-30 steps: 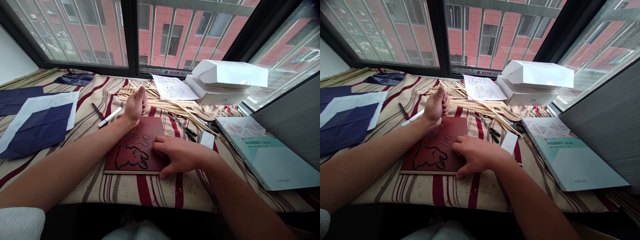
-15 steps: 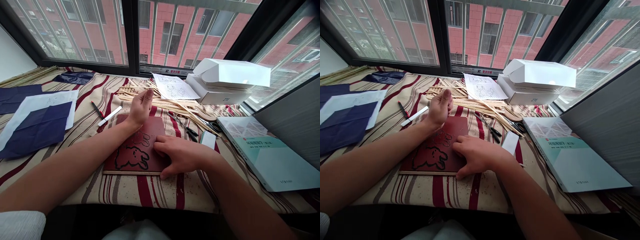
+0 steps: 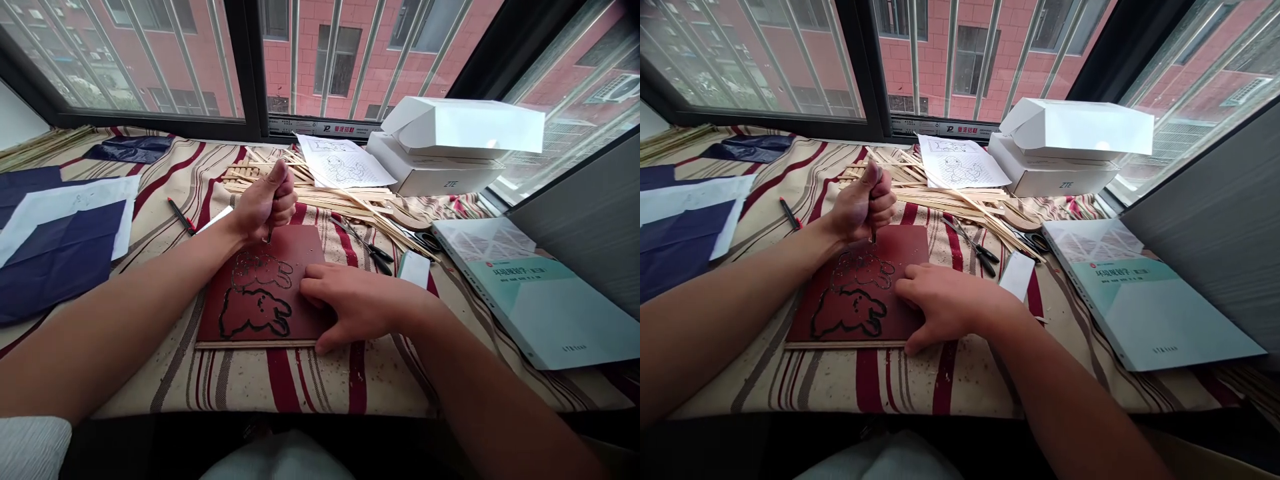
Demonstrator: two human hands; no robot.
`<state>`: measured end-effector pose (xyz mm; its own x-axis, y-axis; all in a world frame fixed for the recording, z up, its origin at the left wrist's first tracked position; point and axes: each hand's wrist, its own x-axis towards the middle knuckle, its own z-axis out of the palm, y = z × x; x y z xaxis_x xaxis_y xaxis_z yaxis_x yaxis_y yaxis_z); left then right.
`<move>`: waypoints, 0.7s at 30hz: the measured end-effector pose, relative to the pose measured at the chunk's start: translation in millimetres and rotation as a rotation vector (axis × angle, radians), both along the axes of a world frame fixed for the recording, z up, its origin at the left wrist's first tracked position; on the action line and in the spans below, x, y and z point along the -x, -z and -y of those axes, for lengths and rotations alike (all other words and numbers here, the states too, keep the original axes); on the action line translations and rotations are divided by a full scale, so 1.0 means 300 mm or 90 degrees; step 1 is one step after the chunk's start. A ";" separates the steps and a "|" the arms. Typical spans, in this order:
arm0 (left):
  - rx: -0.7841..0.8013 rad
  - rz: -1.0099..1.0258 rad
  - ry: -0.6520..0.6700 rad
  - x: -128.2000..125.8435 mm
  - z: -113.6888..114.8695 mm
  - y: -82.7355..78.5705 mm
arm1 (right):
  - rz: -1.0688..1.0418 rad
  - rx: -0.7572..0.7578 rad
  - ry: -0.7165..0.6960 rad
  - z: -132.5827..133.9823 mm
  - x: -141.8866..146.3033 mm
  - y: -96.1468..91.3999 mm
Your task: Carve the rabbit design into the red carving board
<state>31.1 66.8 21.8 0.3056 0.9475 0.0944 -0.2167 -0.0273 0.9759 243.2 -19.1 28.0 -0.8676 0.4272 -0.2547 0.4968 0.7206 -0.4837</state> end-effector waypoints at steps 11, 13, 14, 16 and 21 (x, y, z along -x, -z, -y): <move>-0.182 0.036 -0.280 -0.066 0.010 0.062 | 0.001 -0.001 0.003 0.004 0.002 -0.010; -0.192 0.057 -0.307 -0.066 0.015 0.062 | 0.003 0.001 0.003 0.002 0.004 -0.012; -0.181 0.054 -0.278 -0.060 0.018 0.058 | 0.006 0.002 0.002 0.002 0.004 -0.013; -0.128 0.029 -0.149 -0.039 0.020 0.044 | 0.014 0.003 0.003 0.002 0.005 -0.013; -0.028 0.047 0.100 0.019 0.013 0.011 | 0.012 0.006 0.007 0.003 0.006 -0.006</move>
<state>25.5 63.0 18.5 0.4404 0.8830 0.1623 -0.2928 -0.0296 0.9557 241.3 -20.0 29.9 -0.8581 0.4334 -0.2754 0.5133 0.7106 -0.4812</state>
